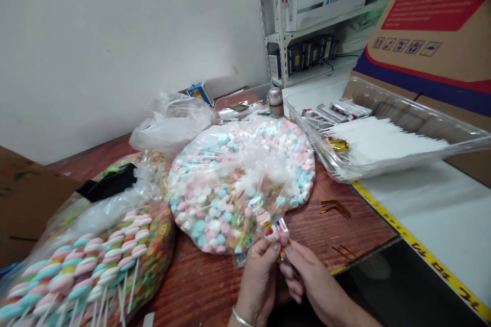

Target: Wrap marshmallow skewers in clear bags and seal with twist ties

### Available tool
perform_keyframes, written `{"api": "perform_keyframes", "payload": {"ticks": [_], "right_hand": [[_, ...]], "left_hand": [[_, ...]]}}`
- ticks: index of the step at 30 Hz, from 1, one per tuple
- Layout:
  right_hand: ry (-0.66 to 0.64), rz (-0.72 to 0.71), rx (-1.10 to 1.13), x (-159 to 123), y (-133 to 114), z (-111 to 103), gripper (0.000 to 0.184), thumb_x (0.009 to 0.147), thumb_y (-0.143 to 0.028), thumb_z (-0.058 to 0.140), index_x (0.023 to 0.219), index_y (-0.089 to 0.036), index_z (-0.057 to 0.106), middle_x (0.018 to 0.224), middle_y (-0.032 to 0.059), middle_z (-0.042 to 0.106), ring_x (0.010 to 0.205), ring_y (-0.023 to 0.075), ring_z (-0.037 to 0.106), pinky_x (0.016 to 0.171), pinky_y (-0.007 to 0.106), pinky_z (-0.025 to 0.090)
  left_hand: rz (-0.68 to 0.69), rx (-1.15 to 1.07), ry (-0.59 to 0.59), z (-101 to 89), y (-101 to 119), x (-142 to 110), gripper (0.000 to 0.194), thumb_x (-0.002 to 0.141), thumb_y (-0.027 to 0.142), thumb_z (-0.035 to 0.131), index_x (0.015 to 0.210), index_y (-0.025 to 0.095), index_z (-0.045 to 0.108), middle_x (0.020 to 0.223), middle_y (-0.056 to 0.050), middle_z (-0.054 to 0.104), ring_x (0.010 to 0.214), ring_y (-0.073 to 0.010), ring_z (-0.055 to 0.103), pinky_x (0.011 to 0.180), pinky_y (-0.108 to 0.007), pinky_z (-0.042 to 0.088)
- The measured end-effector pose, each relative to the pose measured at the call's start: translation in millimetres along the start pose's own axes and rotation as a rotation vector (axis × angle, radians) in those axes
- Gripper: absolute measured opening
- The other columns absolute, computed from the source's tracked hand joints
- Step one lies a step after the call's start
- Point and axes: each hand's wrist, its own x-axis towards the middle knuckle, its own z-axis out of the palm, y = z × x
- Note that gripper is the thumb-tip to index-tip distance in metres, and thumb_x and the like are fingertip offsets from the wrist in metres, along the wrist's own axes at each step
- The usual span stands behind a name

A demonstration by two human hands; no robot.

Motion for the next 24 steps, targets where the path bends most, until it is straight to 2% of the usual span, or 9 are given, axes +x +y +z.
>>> {"api": "perform_keyframes", "payload": {"ticks": [3, 8, 11, 13, 14, 16, 18, 21, 24], "right_hand": [[0.065, -0.15, -0.053, 0, 4, 4, 0.035, 0.085, -0.053, 0.064, 0.088, -0.02, 0.051, 0.062, -0.0101, 0.037, 0.045, 0.002, 0.026, 0.04, 0.012, 0.024], [-0.064, -0.066, -0.064, -5, 2, 10, 0.039, 0.085, -0.061, 0.053, 0.081, -0.022, 0.045, 0.06, -0.0105, 0.031, 0.038, 0.0039, 0.02, 0.036, 0.019, 0.03], [-0.096, -0.062, -0.206, -16, -14, 0, 0.033, 0.086, -0.052, 0.057, 0.08, -0.02, 0.054, 0.062, -0.0051, 0.046, 0.048, 0.0093, 0.042, 0.051, 0.025, 0.044], [0.012, -0.178, -0.493, -26, -33, -15, 0.017, 0.088, -0.035, 0.061, 0.083, -0.019, 0.062, 0.082, 0.0011, 0.059, 0.076, 0.0142, 0.055, 0.074, 0.028, 0.044], [0.121, -0.282, -0.774, -32, -43, -24, 0.011, 0.09, -0.029, 0.058, 0.088, -0.021, 0.065, 0.09, 0.0017, 0.06, 0.086, 0.0159, 0.055, 0.081, 0.029, 0.04], [0.337, -0.373, -1.3, -42, -64, -45, 0.015, 0.094, -0.023, 0.049, 0.095, -0.022, 0.064, 0.093, 0.0023, 0.06, 0.09, 0.0182, 0.054, 0.083, 0.031, 0.037], [0.464, -0.353, -1.634, -50, -79, -66, 0.019, 0.096, -0.021, 0.045, 0.089, -0.021, 0.063, 0.088, 0.0032, 0.06, 0.087, 0.0202, 0.054, 0.079, 0.033, 0.036], [0.468, -0.313, -1.765, -55, -89, -85, 0.017, 0.091, -0.019, 0.052, 0.077, -0.021, 0.061, 0.082, 0.0027, 0.058, 0.083, 0.0216, 0.052, 0.075, 0.034, 0.033], [0.438, -0.322, -1.783, -54, -85, -84, 0.013, 0.085, -0.015, 0.057, 0.074, -0.022, 0.06, 0.082, 0.0027, 0.058, 0.081, 0.0225, 0.05, 0.073, 0.035, 0.028]], "left_hand": [[-0.005, 0.039, 0.041, -1.6, 0, 1, 0.019, 0.069, 0.029, 0.081, 0.082, 0.016, 0.077, 0.06, -0.001, 0.064, 0.057, -0.0099, 0.056, 0.06, -0.02, 0.048], [-0.11, -0.05, -0.102, -4.6, -2, -1, 0.029, 0.065, 0.035, 0.084, 0.087, 0.017, 0.077, 0.063, -0.001, 0.064, 0.051, -0.0091, 0.053, 0.058, -0.024, 0.05], [-0.08, -0.033, -0.07, -5.4, -1, 0, 0.026, 0.062, 0.036, 0.085, 0.078, 0.017, 0.076, 0.074, -0.004, 0.069, 0.054, -0.0111, 0.057, 0.065, -0.03, 0.055], [0.03, 0.017, 0.006, -9.2, 5, 3, 0.026, 0.061, 0.035, 0.086, 0.075, 0.016, 0.075, 0.079, -0.005, 0.071, 0.063, -0.0145, 0.062, 0.073, -0.033, 0.055], [0.102, 0.058, 0.048, -13.0, 8, 5, 0.026, 0.06, 0.035, 0.086, 0.074, 0.016, 0.075, 0.08, -0.005, 0.071, 0.069, -0.0166, 0.064, 0.077, -0.033, 0.055], [0.219, 0.186, 0.128, -24.2, 16, 7, 0.025, 0.06, 0.035, 0.086, 0.073, 0.017, 0.076, 0.078, -0.005, 0.072, 0.078, -0.0196, 0.065, 0.08, -0.032, 0.053], [0.285, 0.339, 0.192, -36.9, 22, 8, 0.025, 0.062, 0.036, 0.085, 0.077, 0.018, 0.077, 0.074, -0.004, 0.072, 0.077, -0.0198, 0.064, 0.076, -0.03, 0.051], [0.338, 0.452, 0.231, -49.5, 25, 7, 0.026, 0.064, 0.038, 0.083, 0.082, 0.019, 0.077, 0.075, -0.003, 0.072, 0.077, -0.02, 0.061, 0.075, -0.029, 0.049], [0.362, 0.472, 0.258, -51.9, 22, 4, 0.026, 0.064, 0.038, 0.083, 0.081, 0.019, 0.077, 0.075, -0.001, 0.07, 0.076, -0.0193, 0.059, 0.076, -0.028, 0.047]]}}
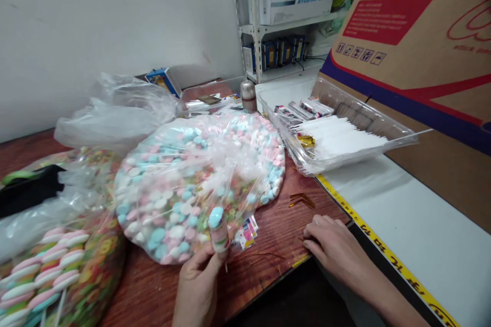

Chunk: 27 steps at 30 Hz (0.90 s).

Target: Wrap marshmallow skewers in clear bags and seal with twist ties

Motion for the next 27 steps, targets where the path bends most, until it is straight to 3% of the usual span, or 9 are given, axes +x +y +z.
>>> {"api": "perform_keyframes", "payload": {"ticks": [5, 11, 15, 19, 23, 27], "right_hand": [[0.052, -0.017, 0.106, 8, -19, 7, 0.023, 0.089, -0.014, 0.045, 0.068, -0.02, 0.053, 0.078, 0.0046, 0.056, 0.075, 0.0218, 0.048, 0.075, 0.039, 0.027], [0.122, 0.051, 0.539, 30, -34, 10, 0.022, 0.096, -0.033, 0.042, 0.078, -0.021, 0.048, 0.069, -0.0011, 0.056, 0.055, 0.013, 0.051, 0.055, 0.027, 0.036], [0.236, 0.103, 0.799, 40, -45, 16, 0.024, 0.096, -0.039, 0.042, 0.081, -0.021, 0.046, 0.059, -0.0035, 0.056, 0.047, 0.0115, 0.054, 0.051, 0.024, 0.043], [0.354, 0.104, 0.927, 39, -56, 21, 0.023, 0.093, -0.042, 0.051, 0.082, -0.021, 0.05, 0.063, -0.0006, 0.061, 0.053, 0.0131, 0.058, 0.055, 0.025, 0.048], [0.412, 0.015, 0.914, 21, -74, 29, 0.015, 0.089, -0.036, 0.058, 0.091, -0.021, 0.063, 0.068, 0.0003, 0.061, 0.053, 0.0123, 0.054, 0.053, 0.024, 0.047], [0.44, 0.02, 0.937, 4, -100, 47, 0.015, 0.088, -0.034, 0.06, 0.093, -0.023, 0.068, 0.075, 0.0031, 0.065, 0.048, 0.0107, 0.048, 0.046, 0.024, 0.042]], "left_hand": [[0.016, 0.067, -0.003, -0.6, -2, -5, 0.023, 0.069, 0.039, 0.08, 0.075, 0.018, 0.074, 0.068, 0.001, 0.064, 0.07, -0.0156, 0.053, 0.069, -0.023, 0.042], [0.061, 0.294, -0.078, -3.6, 17, -7, 0.023, 0.08, 0.043, 0.068, 0.082, 0.02, 0.071, 0.077, -0.001, 0.067, 0.075, -0.0183, 0.055, 0.071, -0.024, 0.042], [0.263, 0.541, -0.18, -0.2, 36, -13, 0.017, 0.086, 0.036, 0.06, 0.085, 0.022, 0.069, 0.086, -0.004, 0.067, 0.085, -0.0217, 0.059, 0.079, -0.027, 0.045], [0.459, 0.752, -0.288, 8.7, 33, -25, 0.026, 0.093, 0.027, 0.044, 0.084, 0.023, 0.068, 0.087, -0.008, 0.064, 0.081, -0.0211, 0.06, 0.077, -0.028, 0.048], [0.641, 0.831, -0.155, 22.7, 18, -33, 0.034, 0.093, 0.02, 0.038, 0.093, 0.025, 0.072, 0.084, -0.011, 0.065, 0.079, -0.0227, 0.062, 0.076, -0.032, 0.051], [0.666, 0.75, -0.089, 32.0, 18, -31, 0.03, 0.088, 0.018, 0.051, 0.106, 0.028, 0.073, 0.091, -0.012, 0.071, 0.085, -0.0247, 0.066, 0.077, -0.031, 0.051]]}}
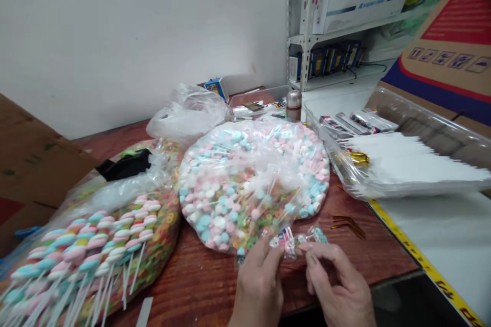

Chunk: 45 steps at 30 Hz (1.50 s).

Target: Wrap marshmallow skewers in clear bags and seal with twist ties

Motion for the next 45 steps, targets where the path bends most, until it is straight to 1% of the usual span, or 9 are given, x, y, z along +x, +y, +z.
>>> {"api": "perform_keyframes", "payload": {"ticks": [11, 14, 18, 22, 27, 33, 37, 40, 45], "right_hand": [[0.004, 0.051, 0.108, -10, 6, 19, 0.016, 0.088, -0.036, 0.06, 0.094, -0.024, 0.068, 0.071, -0.0002, 0.06, 0.045, 0.0081, 0.049, 0.045, 0.021, 0.042], [-0.018, 0.137, 0.136, -8, 8, 21, 0.02, 0.089, -0.041, 0.059, 0.087, -0.022, 0.063, 0.06, -0.0035, 0.052, 0.044, 0.0079, 0.044, 0.042, 0.02, 0.035], [-0.111, 0.387, 0.367, 1, 18, 26, 0.033, 0.09, -0.048, 0.058, 0.072, -0.021, 0.05, 0.046, -0.0088, 0.038, 0.043, 0.0066, 0.035, 0.044, 0.018, 0.029], [-0.196, 0.439, 0.443, 11, 27, 24, 0.034, 0.085, -0.05, 0.064, 0.074, -0.02, 0.052, 0.055, -0.0066, 0.047, 0.048, 0.0074, 0.04, 0.046, 0.017, 0.033], [-0.453, 0.342, 0.248, 15, 21, 14, 0.043, 0.087, -0.048, 0.061, 0.12, -0.022, 0.05, 0.089, 0.0041, 0.064, 0.075, 0.0183, 0.063, 0.066, 0.028, 0.051], [-0.384, 0.248, 0.025, 13, 22, 17, 0.033, 0.087, -0.05, 0.058, 0.095, -0.019, 0.06, 0.093, 0.0049, 0.063, 0.085, 0.0193, 0.06, 0.074, 0.026, 0.048], [-0.287, 0.273, 0.067, 12, 29, 16, 0.031, 0.088, -0.047, 0.057, 0.077, -0.019, 0.059, 0.071, -0.0012, 0.058, 0.069, 0.0144, 0.054, 0.066, 0.022, 0.043], [-0.271, 0.258, 0.073, 11, 32, 17, 0.031, 0.086, -0.046, 0.06, 0.072, -0.018, 0.058, 0.067, -0.0024, 0.054, 0.065, 0.0132, 0.05, 0.063, 0.022, 0.041], [-0.316, 0.256, 0.166, 13, 33, 21, 0.029, 0.088, -0.047, 0.057, 0.085, -0.018, 0.06, 0.076, 0.0, 0.059, 0.072, 0.0158, 0.057, 0.067, 0.024, 0.046]], "left_hand": [[-0.037, -0.085, 0.068, 1.3, 8, 11, 0.021, 0.086, 0.014, 0.056, 0.097, 0.024, 0.072, 0.086, -0.007, 0.071, 0.081, -0.0197, 0.066, 0.075, -0.026, 0.049], [-0.275, -0.297, 0.088, 4.3, 12, 16, 0.012, 0.086, 0.02, 0.059, 0.087, 0.021, 0.071, 0.082, -0.006, 0.068, 0.078, -0.0188, 0.062, 0.073, -0.027, 0.047], [-0.733, -0.962, -0.004, 15.9, 16, 20, 0.017, 0.081, 0.032, 0.068, 0.084, 0.016, 0.067, 0.058, 0.002, 0.052, 0.051, -0.0088, 0.043, 0.05, -0.02, 0.032], [-0.884, -1.33, -0.022, 23.5, 17, 22, 0.025, 0.075, 0.032, 0.075, 0.084, 0.012, 0.064, 0.06, 0.005, 0.044, 0.047, -0.0031, 0.027, 0.044, -0.017, 0.018], [-0.851, -1.27, 0.014, 25.7, 14, 21, 0.023, 0.079, 0.03, 0.072, 0.088, 0.011, 0.064, 0.062, 0.003, 0.048, 0.05, -0.0038, 0.031, 0.045, -0.016, 0.021], [-0.628, -0.848, 0.029, 31.0, 4, 12, 0.012, 0.088, 0.028, 0.059, 0.089, 0.017, 0.062, 0.081, -0.004, 0.063, 0.07, -0.0143, 0.055, 0.065, -0.025, 0.046], [-0.186, -0.275, 0.043, 27.5, -5, 8, 0.02, 0.091, 0.019, 0.049, 0.103, 0.02, 0.065, 0.095, -0.009, 0.067, 0.09, -0.0214, 0.061, 0.083, -0.033, 0.048], [0.01, -0.137, 0.015, 25.2, -8, 6, 0.031, 0.09, 0.013, 0.046, 0.115, 0.021, 0.063, 0.103, -0.011, 0.068, 0.099, -0.0229, 0.062, 0.088, -0.034, 0.048], [-0.334, -0.437, -0.005, 28.8, -3, 11, 0.024, 0.094, 0.025, 0.046, 0.103, 0.019, 0.068, 0.082, -0.006, 0.068, 0.072, -0.0174, 0.062, 0.068, -0.027, 0.05]]}}
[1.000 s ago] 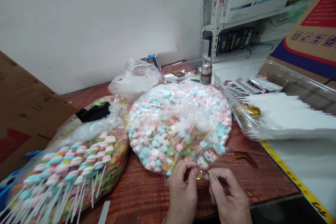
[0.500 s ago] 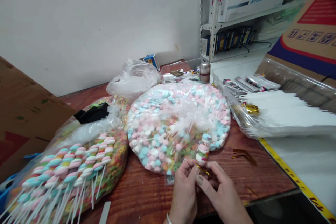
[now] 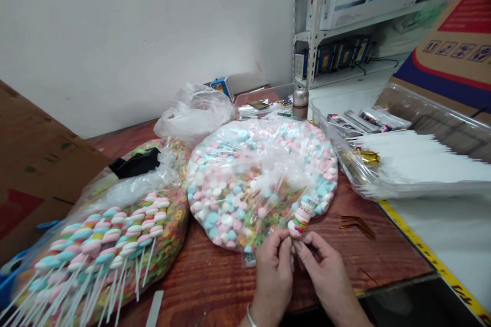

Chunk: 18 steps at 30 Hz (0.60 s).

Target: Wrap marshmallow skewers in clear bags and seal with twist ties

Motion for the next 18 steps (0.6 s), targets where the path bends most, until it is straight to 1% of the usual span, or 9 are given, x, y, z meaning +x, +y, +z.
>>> {"api": "perform_keyframes", "payload": {"ticks": [2, 3, 6, 8, 10, 12, 14, 16, 18], "right_hand": [[-0.044, 0.01, 0.065, 2, -5, -3, 0.027, 0.089, -0.045, 0.057, 0.095, -0.019, 0.06, 0.08, 0.0003, 0.061, 0.074, 0.0164, 0.058, 0.069, 0.025, 0.048], [-0.073, 0.004, 0.075, 3, -9, -5, 0.025, 0.09, -0.043, 0.057, 0.098, -0.02, 0.06, 0.082, 0.0004, 0.061, 0.076, 0.0165, 0.058, 0.071, 0.026, 0.048], [-0.181, -0.104, -0.09, 3, -29, -18, 0.017, 0.09, -0.037, 0.058, 0.09, -0.02, 0.061, 0.084, 0.0006, 0.06, 0.082, 0.0172, 0.057, 0.076, 0.026, 0.046], [-0.216, -0.21, -0.268, 1, -45, -27, 0.019, 0.092, -0.033, 0.055, 0.079, -0.02, 0.058, 0.078, 0.0001, 0.056, 0.077, 0.0163, 0.056, 0.07, 0.024, 0.045], [-0.177, -0.31, -0.395, -3, -59, -34, 0.019, 0.093, -0.028, 0.051, 0.076, -0.02, 0.056, 0.075, -0.0007, 0.053, 0.07, 0.0143, 0.053, 0.064, 0.023, 0.042], [-0.162, -0.411, -0.469, -8, -70, -35, 0.016, 0.094, -0.021, 0.048, 0.081, -0.021, 0.056, 0.076, -0.0007, 0.054, 0.07, 0.013, 0.053, 0.065, 0.022, 0.042], [-0.263, -0.498, -0.524, -13, -75, -33, 0.015, 0.092, -0.016, 0.048, 0.08, -0.021, 0.055, 0.077, -0.0008, 0.055, 0.071, 0.0123, 0.055, 0.066, 0.021, 0.042], [-0.372, -0.502, -0.564, -14, -74, -32, 0.017, 0.09, -0.016, 0.048, 0.075, -0.021, 0.053, 0.073, -0.0011, 0.055, 0.068, 0.0122, 0.055, 0.063, 0.021, 0.043], [-0.345, -0.399, -0.559, -12, -67, -35, 0.019, 0.091, -0.021, 0.048, 0.072, -0.021, 0.052, 0.07, -0.0013, 0.055, 0.064, 0.0125, 0.054, 0.059, 0.02, 0.044]], "left_hand": [[-0.136, -0.171, -0.085, -1.8, 4, 3, 0.029, 0.095, 0.032, 0.046, 0.11, 0.018, 0.068, 0.074, -0.004, 0.066, 0.062, -0.0152, 0.059, 0.059, -0.025, 0.048], [-0.146, -0.211, -0.136, -5.4, 7, 4, 0.032, 0.094, 0.033, 0.048, 0.118, 0.02, 0.065, 0.08, -0.004, 0.068, 0.069, -0.016, 0.062, 0.064, -0.026, 0.05], [0.001, -0.15, -0.299, -25.8, 23, 8, 0.044, 0.091, 0.026, 0.055, 0.135, 0.031, 0.054, 0.13, -0.007, 0.06, 0.119, -0.0227, 0.054, 0.101, -0.037, 0.043], [0.131, -0.05, -0.422, -41.1, 35, 8, 0.038, 0.091, 0.02, 0.053, 0.125, 0.035, 0.062, 0.149, -0.003, 0.042, 0.138, -0.0259, 0.036, 0.114, -0.046, 0.027], [0.223, 0.113, -0.504, -51.0, 45, 6, 0.035, 0.092, 0.015, 0.047, 0.101, 0.034, 0.075, 0.155, 0.003, 0.033, 0.145, -0.0293, 0.02, 0.117, -0.054, 0.014], [0.273, 0.303, -0.488, -52.9, 50, 3, 0.04, 0.091, 0.011, 0.043, 0.097, 0.033, 0.076, 0.159, 0.006, 0.022, 0.148, -0.0316, 0.002, 0.116, -0.061, 0.005], [0.282, 0.386, -0.415, -49.7, 49, 0, 0.044, 0.091, 0.01, 0.041, 0.116, 0.033, 0.068, 0.162, 0.004, 0.011, 0.147, -0.0316, -0.007, 0.114, -0.065, 0.005], [0.272, 0.326, -0.342, -46.5, 47, -2, 0.047, 0.091, 0.012, 0.04, 0.13, 0.033, 0.059, 0.162, 0.003, 0.003, 0.147, -0.0306, -0.003, 0.115, -0.063, 0.012], [0.292, 0.238, -0.359, -46.4, 45, -3, 0.043, 0.09, 0.015, 0.045, 0.123, 0.035, 0.064, 0.162, 0.006, 0.005, 0.147, -0.0306, 0.003, 0.115, -0.06, 0.014]]}}
